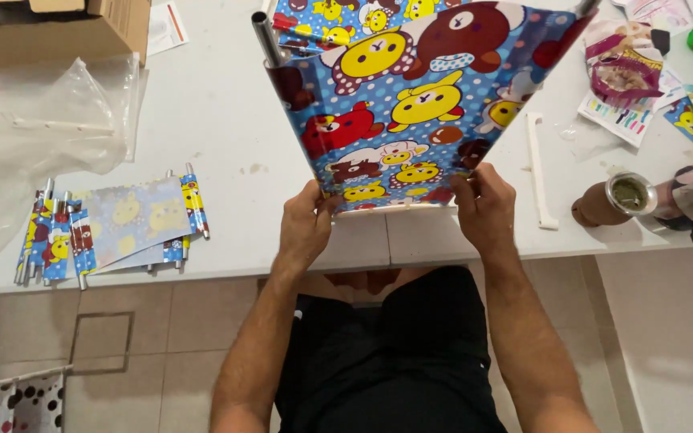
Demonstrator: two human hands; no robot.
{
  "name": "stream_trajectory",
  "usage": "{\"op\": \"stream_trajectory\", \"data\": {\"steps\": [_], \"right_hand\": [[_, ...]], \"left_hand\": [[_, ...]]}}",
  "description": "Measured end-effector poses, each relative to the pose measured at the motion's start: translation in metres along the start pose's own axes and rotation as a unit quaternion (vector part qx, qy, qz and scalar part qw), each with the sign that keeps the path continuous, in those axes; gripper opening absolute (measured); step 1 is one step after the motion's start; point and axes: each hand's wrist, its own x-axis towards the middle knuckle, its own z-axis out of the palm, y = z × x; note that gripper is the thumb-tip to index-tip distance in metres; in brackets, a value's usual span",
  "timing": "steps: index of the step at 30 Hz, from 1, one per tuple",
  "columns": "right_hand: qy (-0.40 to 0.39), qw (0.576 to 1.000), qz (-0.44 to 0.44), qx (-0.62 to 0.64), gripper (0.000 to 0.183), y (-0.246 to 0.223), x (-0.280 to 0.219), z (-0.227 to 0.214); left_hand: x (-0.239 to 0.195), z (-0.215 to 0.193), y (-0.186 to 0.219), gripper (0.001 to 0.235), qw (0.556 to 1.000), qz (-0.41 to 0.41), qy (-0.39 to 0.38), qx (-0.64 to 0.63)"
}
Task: Assembling fabric shelves for a rack by inserting plastic rods into the side sleeves.
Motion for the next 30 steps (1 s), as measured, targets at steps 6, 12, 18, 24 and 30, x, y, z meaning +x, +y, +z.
{"op": "stream_trajectory", "data": {"steps": [6, 12, 18, 24, 30], "right_hand": [[-0.010, 1.000, 0.010, -0.005, 0.028, -0.012, 0.005, -0.007], [-0.099, 0.977, 0.143, 0.126, 0.019, -0.033, 0.008, -0.027], [-0.200, 0.864, 0.268, 0.377, 0.036, -0.014, -0.044, 0.005], [-0.421, 0.752, 0.361, 0.357, 0.058, -0.022, -0.095, 0.024], [-0.285, 0.888, 0.308, 0.186, 0.042, -0.002, -0.073, -0.029]], "left_hand": [[0.004, 0.005, -0.020, 0.013, 1.000, 0.015, -0.003, -0.004], [0.028, -0.015, 0.024, 0.026, 0.995, 0.088, 0.020, 0.036], [0.098, -0.055, 0.030, 0.033, 0.964, 0.058, -0.056, 0.254], [0.136, -0.032, -0.070, 0.027, 0.862, 0.065, -0.166, 0.475], [0.130, -0.009, -0.104, 0.034, 0.880, 0.153, -0.122, 0.432]]}}
